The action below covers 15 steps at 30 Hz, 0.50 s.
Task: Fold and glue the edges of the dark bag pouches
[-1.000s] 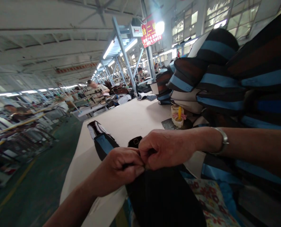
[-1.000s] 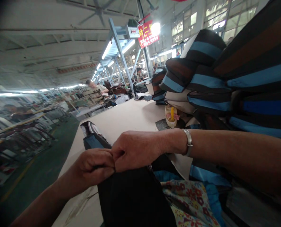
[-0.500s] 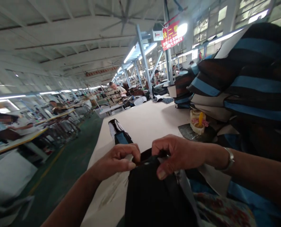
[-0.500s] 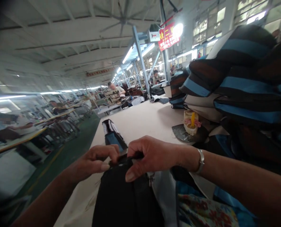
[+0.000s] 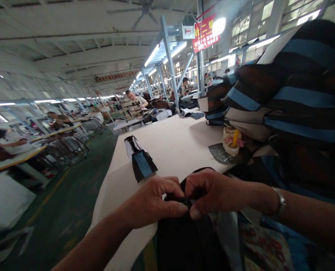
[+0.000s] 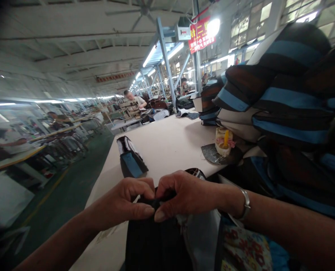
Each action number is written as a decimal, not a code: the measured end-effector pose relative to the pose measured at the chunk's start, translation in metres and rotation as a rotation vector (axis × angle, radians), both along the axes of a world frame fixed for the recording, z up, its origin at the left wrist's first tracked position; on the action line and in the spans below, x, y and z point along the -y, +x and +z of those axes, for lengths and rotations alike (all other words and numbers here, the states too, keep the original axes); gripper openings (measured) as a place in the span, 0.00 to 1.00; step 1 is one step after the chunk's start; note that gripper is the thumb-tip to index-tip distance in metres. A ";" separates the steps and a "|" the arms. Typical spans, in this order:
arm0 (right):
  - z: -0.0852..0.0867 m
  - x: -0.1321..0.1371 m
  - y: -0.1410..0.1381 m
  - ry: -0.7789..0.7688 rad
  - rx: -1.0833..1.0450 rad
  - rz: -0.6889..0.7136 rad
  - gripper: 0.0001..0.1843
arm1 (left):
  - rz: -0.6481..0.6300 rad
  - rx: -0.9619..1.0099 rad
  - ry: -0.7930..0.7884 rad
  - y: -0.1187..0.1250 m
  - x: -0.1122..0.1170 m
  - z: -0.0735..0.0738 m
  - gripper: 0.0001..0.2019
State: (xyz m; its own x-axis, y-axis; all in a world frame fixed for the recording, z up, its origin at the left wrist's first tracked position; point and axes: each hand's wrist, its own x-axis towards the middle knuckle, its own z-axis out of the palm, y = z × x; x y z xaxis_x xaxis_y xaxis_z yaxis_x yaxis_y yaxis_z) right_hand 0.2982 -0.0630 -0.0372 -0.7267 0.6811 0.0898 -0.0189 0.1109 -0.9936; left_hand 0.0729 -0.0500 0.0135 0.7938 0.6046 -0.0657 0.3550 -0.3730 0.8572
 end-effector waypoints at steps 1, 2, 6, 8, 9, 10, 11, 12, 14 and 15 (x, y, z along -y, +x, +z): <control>0.000 0.001 0.001 -0.013 -0.008 0.017 0.20 | 0.016 -0.003 0.002 0.001 0.001 -0.001 0.09; 0.001 0.002 0.002 0.000 -0.005 0.009 0.18 | 0.037 -0.010 0.007 0.003 0.001 -0.002 0.07; -0.001 0.013 -0.001 0.324 0.115 -0.240 0.04 | 0.129 -0.035 0.060 0.013 0.006 -0.003 0.02; -0.005 0.018 -0.005 0.533 0.159 -0.386 0.05 | 0.158 -0.042 0.087 0.018 0.009 -0.003 0.03; -0.008 0.020 -0.007 0.609 0.166 -0.440 0.07 | 0.169 -0.051 0.094 0.020 0.010 -0.003 0.03; -0.011 0.022 -0.009 0.664 0.168 -0.484 0.09 | 0.179 -0.062 0.098 0.022 0.010 -0.002 0.04; -0.014 0.023 -0.010 0.706 0.167 -0.514 0.10 | 0.186 -0.073 0.102 0.023 0.011 -0.002 0.04; -0.016 0.023 -0.010 0.738 0.165 -0.534 0.10 | 0.194 -0.079 0.103 0.024 0.012 -0.002 0.04; -0.016 0.021 -0.007 0.764 0.147 -0.514 0.10 | 0.203 -0.079 0.099 0.025 0.012 -0.001 0.05; -0.015 0.020 -0.004 0.757 0.129 -0.465 0.08 | 0.204 -0.075 0.093 0.025 0.013 -0.001 0.04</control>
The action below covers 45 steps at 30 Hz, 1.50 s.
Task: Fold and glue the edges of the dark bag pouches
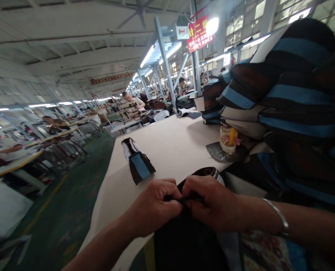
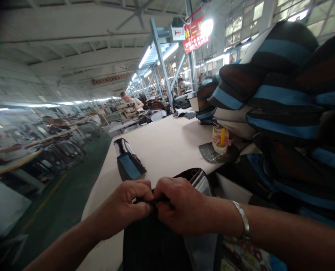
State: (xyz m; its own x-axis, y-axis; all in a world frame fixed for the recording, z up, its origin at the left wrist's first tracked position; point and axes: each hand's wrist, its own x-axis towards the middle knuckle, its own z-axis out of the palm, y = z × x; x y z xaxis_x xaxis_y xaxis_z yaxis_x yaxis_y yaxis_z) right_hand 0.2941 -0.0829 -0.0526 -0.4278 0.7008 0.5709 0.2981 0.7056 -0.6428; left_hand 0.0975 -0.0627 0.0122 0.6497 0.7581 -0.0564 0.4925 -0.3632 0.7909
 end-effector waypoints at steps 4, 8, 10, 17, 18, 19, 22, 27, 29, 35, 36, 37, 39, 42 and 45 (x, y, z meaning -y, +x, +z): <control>0.010 -0.005 0.011 -0.020 0.043 0.159 0.03 | 0.010 -0.028 -0.030 -0.001 0.000 0.001 0.05; 0.014 -0.002 0.013 0.050 0.246 0.068 0.06 | 0.005 -0.050 -0.030 -0.001 -0.001 0.000 0.06; 0.013 -0.001 0.012 0.068 0.370 0.035 0.08 | 0.007 -0.054 -0.025 -0.001 -0.002 0.000 0.06; 0.005 -0.005 0.013 -0.348 -0.001 0.211 0.12 | -0.030 -0.063 -0.023 -0.003 0.004 0.004 0.06; 0.005 -0.006 0.013 -0.432 -0.051 0.260 0.13 | -0.027 -0.063 -0.019 -0.004 0.005 0.005 0.05; 0.006 -0.006 0.013 -0.484 -0.075 0.294 0.14 | -0.021 -0.063 -0.017 -0.004 0.006 0.006 0.05; 0.008 -0.004 0.011 -0.431 -0.056 0.278 0.14 | -0.020 -0.074 -0.015 -0.004 0.008 0.006 0.05; 0.006 0.001 0.009 -0.196 0.023 0.146 0.06 | -0.013 -0.116 0.028 -0.001 0.008 0.004 0.06; 0.004 0.002 0.009 -0.036 0.071 0.109 0.03 | -0.024 -0.129 0.040 -0.002 0.008 0.005 0.06; 0.009 0.005 0.015 0.491 0.442 0.133 0.10 | -0.198 -0.185 -0.104 -0.010 -0.003 0.010 0.20; 0.010 0.007 0.016 0.557 0.484 0.133 0.12 | -0.222 -0.193 -0.111 -0.010 -0.004 0.010 0.22; 0.011 0.008 0.017 0.600 0.519 0.137 0.14 | -0.244 -0.201 -0.108 -0.010 -0.005 0.010 0.22; 0.012 0.013 0.020 0.608 0.532 0.172 0.16 | -0.284 -0.214 -0.093 -0.008 -0.004 0.010 0.19; 0.009 0.019 0.024 0.312 0.309 0.234 0.12 | -0.293 -0.201 -0.046 -0.005 0.004 0.009 0.14; 0.011 0.016 0.028 -0.088 0.064 0.209 0.10 | -0.273 -0.153 0.066 0.001 0.015 0.008 0.12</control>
State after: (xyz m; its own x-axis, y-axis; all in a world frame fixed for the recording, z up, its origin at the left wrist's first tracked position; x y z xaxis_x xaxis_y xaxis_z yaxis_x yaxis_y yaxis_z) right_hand 0.3223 -0.0991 -0.0411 -0.6023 0.6390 0.4784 0.1936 0.6984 -0.6891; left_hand 0.0990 -0.0778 0.0204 0.8175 0.5621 -0.1255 0.4810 -0.5465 0.6855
